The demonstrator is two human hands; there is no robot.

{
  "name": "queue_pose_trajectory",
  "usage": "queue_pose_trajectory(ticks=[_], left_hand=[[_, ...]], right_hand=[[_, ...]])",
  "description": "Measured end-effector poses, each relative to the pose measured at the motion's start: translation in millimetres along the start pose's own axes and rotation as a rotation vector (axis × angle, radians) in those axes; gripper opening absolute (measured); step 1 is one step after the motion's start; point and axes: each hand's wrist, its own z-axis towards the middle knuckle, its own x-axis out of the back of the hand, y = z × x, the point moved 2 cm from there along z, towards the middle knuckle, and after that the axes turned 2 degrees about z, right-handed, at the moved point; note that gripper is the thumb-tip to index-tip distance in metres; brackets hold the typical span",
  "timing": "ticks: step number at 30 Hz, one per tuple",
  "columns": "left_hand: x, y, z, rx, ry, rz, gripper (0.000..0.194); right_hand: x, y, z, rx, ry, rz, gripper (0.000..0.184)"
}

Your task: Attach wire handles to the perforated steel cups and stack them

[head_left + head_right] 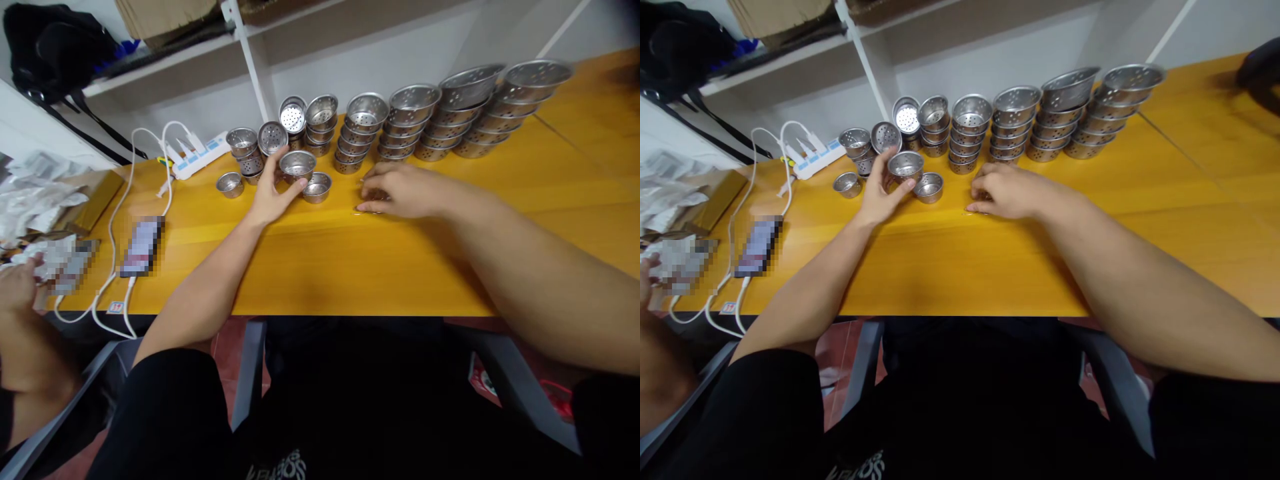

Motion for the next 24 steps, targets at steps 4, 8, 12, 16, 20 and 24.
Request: queue_pose_trajectory(ticks=[4, 8, 12, 16, 20, 24], left_hand=[[-9.4, 15.1, -0.7, -0.012, -0.054, -0.014, 0.128], [-17.2, 18.2, -0.7, -0.019, -0.101, -0.04, 0.131], [-22.6, 17.7, -2.2, -0.007, -0.148, -0.117, 0.127], [-24.7, 22.3, -3.4, 0.028, -0.182, -0.133, 0.124], [-23.8, 27.1, -2.5, 0.068, -0.181, -0.133, 0.133], [-21.1, 27.1, -1.4, 0.083, -0.185, -0.118, 0.135]], right_hand=[[-0.3, -21.0, 2.9, -0.002, 0.119, 0.053, 0.06], [-2.5, -60.3, 11.1, 0.004, 0.213, 0.147, 0.078], [-13.0, -77.1, 18.4, 0.056, 0.156, 0.189, 0.088], [-18.3, -70.7, 19.5, 0.052, 0.159, 0.164, 0.082], [-17.5, -67.2, 18.3, 0.057, 0.154, 0.161, 0.079], [-17.1, -68.2, 18.4, 0.061, 0.154, 0.164, 0.075]])
